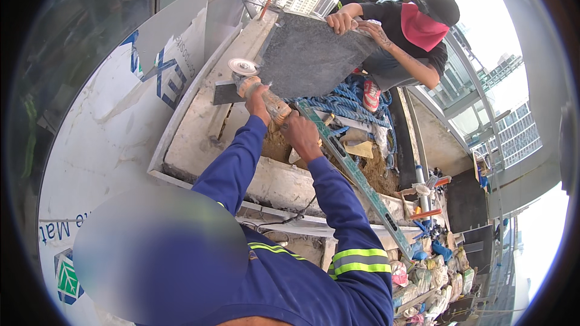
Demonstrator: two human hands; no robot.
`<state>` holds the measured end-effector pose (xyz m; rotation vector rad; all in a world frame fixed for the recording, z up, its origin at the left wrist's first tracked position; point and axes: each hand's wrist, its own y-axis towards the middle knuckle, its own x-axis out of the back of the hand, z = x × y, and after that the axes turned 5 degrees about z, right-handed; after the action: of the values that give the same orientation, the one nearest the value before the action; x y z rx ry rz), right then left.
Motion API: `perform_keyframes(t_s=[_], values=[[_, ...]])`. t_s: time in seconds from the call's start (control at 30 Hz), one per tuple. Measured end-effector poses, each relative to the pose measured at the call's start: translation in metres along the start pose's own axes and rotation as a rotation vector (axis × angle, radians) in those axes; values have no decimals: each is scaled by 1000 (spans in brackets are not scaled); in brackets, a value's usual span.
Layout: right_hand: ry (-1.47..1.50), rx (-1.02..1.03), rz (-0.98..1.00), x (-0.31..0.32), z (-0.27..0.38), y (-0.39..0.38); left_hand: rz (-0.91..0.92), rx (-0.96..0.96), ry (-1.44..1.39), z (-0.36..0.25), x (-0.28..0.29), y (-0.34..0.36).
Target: The person uses an angle grinder to cut a dark stone slab while a coworker holds it steady. After cutting, the person positions the slab into a curved frame and assists with alignment.
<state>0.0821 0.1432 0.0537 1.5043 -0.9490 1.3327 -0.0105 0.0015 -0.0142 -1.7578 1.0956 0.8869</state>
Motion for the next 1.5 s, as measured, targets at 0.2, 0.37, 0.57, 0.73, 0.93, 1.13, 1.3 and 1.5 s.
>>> perform_keyframes(t_s=[0.2, 0.37, 0.57, 0.73, 0.93, 1.13, 1.3, 1.5], values=[[3, -8, 29, 9, 4, -3, -37, -20, -18, 1, -2, -2], [10, -22, 28, 5, 4, 5, -33, -14, -21, -5, -8, -2], [4, -40, 22, 6, 6, -10, 5, 18, -6, 0, 2, -13], [22, 3, -5, 5, -2, -7, -43, -14, 21, 2, -5, -10], [11, -17, 0, 1, -3, -1, -33, -27, -3, 1, -8, -10], [49, -21, 13, 14, -3, -29, -15, 25, 15, 5, -4, -35], [133, -227, 80, 20, -14, -118, 75, 136, 142, 59, 8, -107], [134, -340, -10, 29, -18, -165, 95, 176, 293, 78, -8, -158]])
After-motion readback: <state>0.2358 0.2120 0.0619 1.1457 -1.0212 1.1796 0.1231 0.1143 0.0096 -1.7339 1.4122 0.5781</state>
